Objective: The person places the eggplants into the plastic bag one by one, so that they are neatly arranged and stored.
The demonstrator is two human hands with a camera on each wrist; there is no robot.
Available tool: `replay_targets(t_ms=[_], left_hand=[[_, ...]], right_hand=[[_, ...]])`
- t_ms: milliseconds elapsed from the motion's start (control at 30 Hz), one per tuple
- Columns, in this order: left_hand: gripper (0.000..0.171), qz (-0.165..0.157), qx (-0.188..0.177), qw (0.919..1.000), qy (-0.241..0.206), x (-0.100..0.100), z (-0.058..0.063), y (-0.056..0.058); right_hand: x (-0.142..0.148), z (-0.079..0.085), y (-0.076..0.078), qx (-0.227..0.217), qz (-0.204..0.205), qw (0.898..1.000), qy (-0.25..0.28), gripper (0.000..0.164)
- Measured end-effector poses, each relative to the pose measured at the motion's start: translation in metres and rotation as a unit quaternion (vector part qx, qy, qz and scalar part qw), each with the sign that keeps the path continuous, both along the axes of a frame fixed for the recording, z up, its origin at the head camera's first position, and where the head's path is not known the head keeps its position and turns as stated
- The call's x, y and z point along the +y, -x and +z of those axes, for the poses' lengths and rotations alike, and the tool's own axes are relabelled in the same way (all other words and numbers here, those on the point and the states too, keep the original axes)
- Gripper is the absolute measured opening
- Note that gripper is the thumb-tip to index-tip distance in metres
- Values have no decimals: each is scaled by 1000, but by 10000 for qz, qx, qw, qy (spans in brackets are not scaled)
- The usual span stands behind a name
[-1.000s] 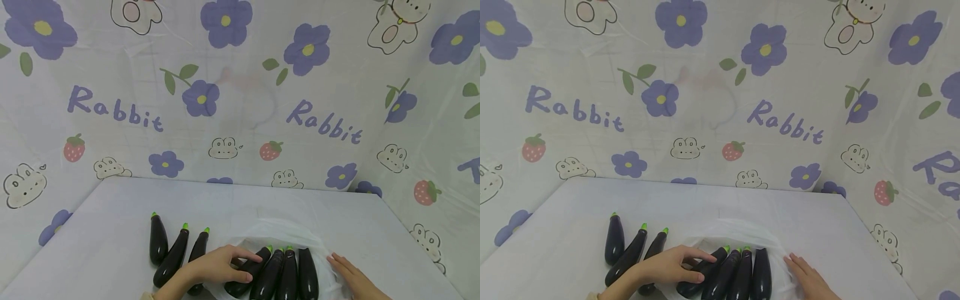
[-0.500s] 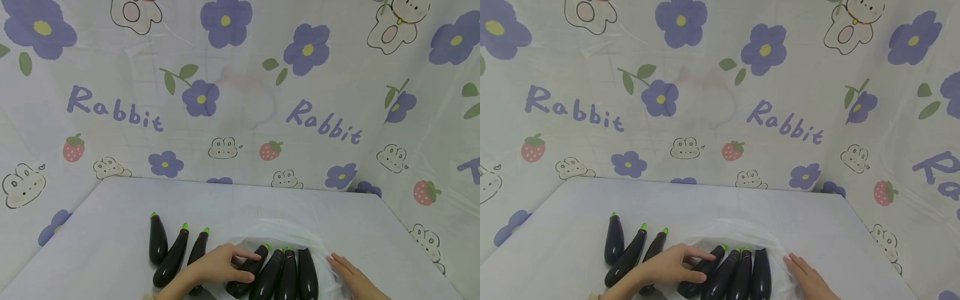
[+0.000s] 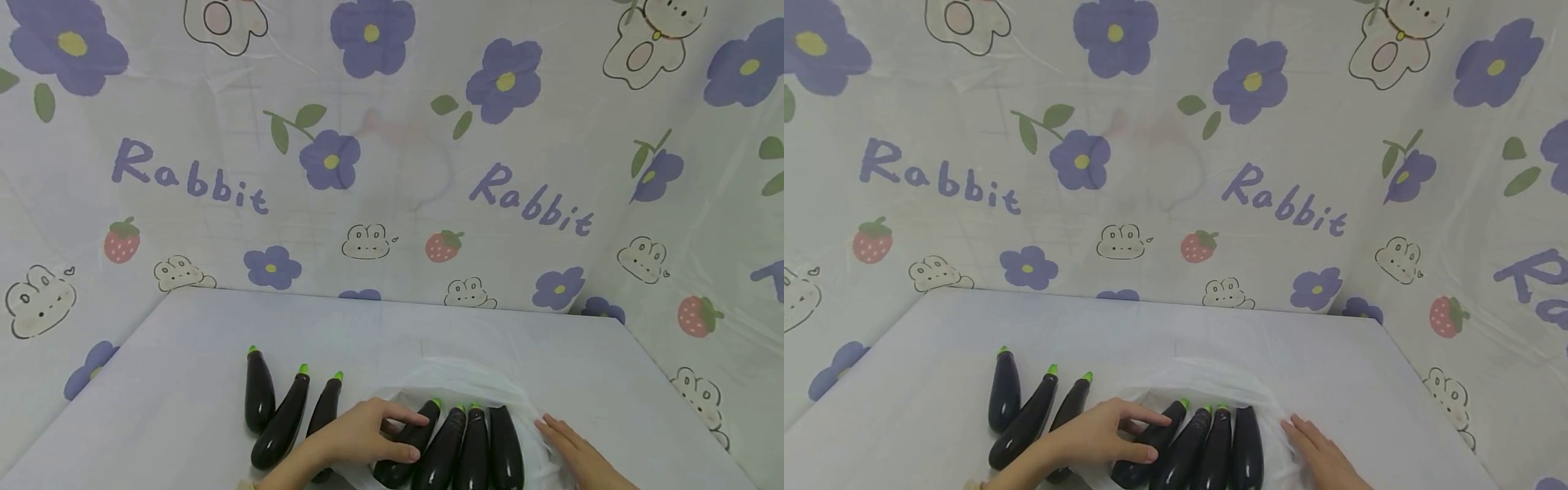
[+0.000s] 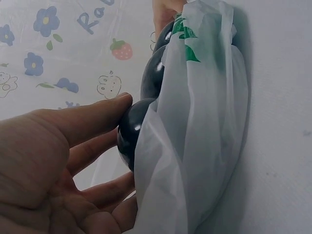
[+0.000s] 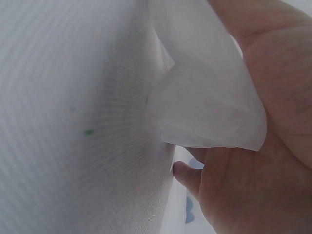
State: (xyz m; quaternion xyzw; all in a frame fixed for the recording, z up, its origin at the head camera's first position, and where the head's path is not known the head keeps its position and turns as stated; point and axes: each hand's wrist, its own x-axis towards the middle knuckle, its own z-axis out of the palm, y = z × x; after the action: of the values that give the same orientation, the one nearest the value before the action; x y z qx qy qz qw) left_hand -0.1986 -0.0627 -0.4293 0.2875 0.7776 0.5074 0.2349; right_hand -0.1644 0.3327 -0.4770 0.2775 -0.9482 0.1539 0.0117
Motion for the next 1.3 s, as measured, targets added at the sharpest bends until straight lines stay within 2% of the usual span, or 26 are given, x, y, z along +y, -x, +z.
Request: replay_targets(t_ms=[167,367,633,867,1033,1200,1300], left_hand=[[38,51,-35,10000,-60,0,0,-1],[38,205,7,9998,-35,1,0,-2],[39,320,-17,9995,28,2,2,-3],[44,347,87,9994,15,2,4,-3],[48,348,213,9991,147,2,7,-5],[49,267,711,9950,652,2,23,-14],[46,283,782,9944,647,-2,35,-26]], right_hand=[[1,-2,1,90,11,10000,6,109],[4,-8,2,828,180,9964,-86,110],[5,-9,4,751,186,9970,-33,112],[9,-14,6,1310,329,9908,-40,110],[8,-12,6,1120,273,9933,-67,112],[4,-7,6,253,130,9994,171,106],[4,-8,5,-148,-5,9991,399,100]])
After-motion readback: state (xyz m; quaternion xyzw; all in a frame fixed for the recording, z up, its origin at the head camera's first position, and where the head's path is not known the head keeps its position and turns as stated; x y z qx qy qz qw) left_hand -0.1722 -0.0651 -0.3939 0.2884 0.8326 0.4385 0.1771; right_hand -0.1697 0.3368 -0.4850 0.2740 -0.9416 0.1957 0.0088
